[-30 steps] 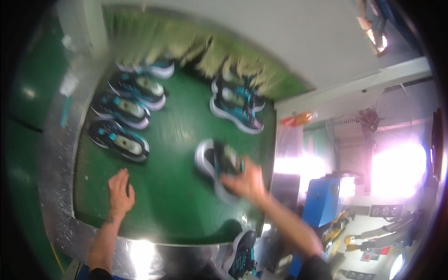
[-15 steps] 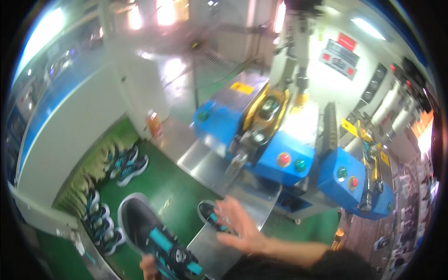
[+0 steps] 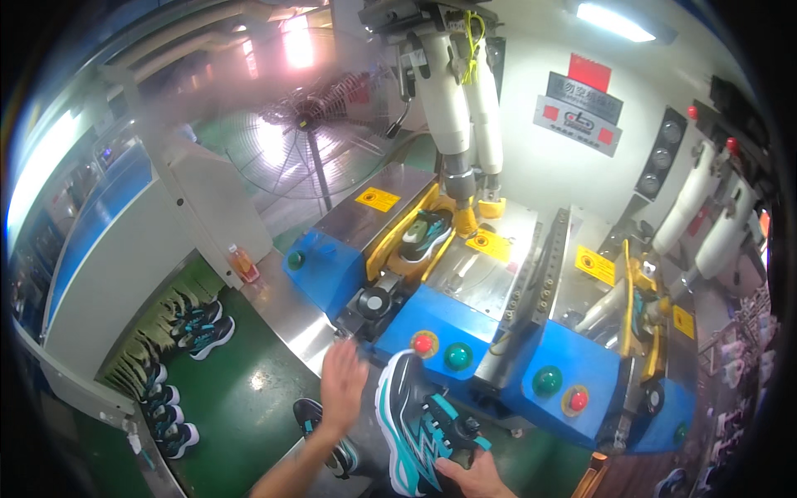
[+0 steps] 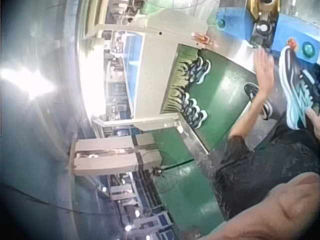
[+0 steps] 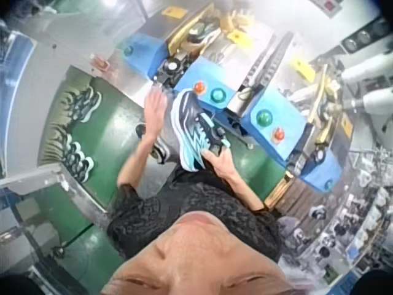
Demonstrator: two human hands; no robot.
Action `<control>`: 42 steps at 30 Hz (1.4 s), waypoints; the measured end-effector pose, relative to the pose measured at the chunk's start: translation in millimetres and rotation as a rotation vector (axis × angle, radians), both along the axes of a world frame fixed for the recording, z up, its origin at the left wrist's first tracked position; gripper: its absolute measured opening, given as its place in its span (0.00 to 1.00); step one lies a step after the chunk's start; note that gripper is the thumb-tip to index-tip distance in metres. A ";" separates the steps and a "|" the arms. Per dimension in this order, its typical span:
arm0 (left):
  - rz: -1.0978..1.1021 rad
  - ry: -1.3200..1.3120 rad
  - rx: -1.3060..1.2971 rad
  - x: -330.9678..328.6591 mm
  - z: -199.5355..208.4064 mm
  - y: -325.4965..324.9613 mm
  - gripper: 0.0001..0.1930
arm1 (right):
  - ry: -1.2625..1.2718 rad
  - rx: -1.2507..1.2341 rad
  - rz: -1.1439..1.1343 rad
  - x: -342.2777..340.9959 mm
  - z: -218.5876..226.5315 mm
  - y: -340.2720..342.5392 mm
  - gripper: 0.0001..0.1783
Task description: The person picks up shoes from a conveyor belt, places them into a lasting machine for processing, and then moves the processed shoes onto a storage rack.
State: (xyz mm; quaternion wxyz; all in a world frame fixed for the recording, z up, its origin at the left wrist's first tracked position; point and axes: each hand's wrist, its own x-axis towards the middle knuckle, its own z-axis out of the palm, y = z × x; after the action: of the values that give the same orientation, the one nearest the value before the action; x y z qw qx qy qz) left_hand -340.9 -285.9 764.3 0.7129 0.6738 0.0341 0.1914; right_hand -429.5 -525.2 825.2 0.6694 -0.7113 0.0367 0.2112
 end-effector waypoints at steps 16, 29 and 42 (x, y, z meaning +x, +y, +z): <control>-0.368 0.242 0.360 391.7 8.6 41.5 0.24 | 0.007 -0.164 -0.360 92.1 23.9 55.7 0.28; 0.391 0.216 -0.392 26.1 -67.6 261.9 0.31 | 0.002 -0.342 -0.361 464.9 -3.7 134.3 0.23; 0.671 0.250 -0.059 -105.2 -125.3 194.3 0.22 | -0.423 -0.890 -0.416 483.1 -91.5 170.5 0.43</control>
State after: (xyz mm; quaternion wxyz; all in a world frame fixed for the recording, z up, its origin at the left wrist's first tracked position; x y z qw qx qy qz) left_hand -446.1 -91.6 639.0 0.6197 0.6225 0.3459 0.3299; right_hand 53.6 -354.7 733.7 0.3237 -0.9311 0.1271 -0.1101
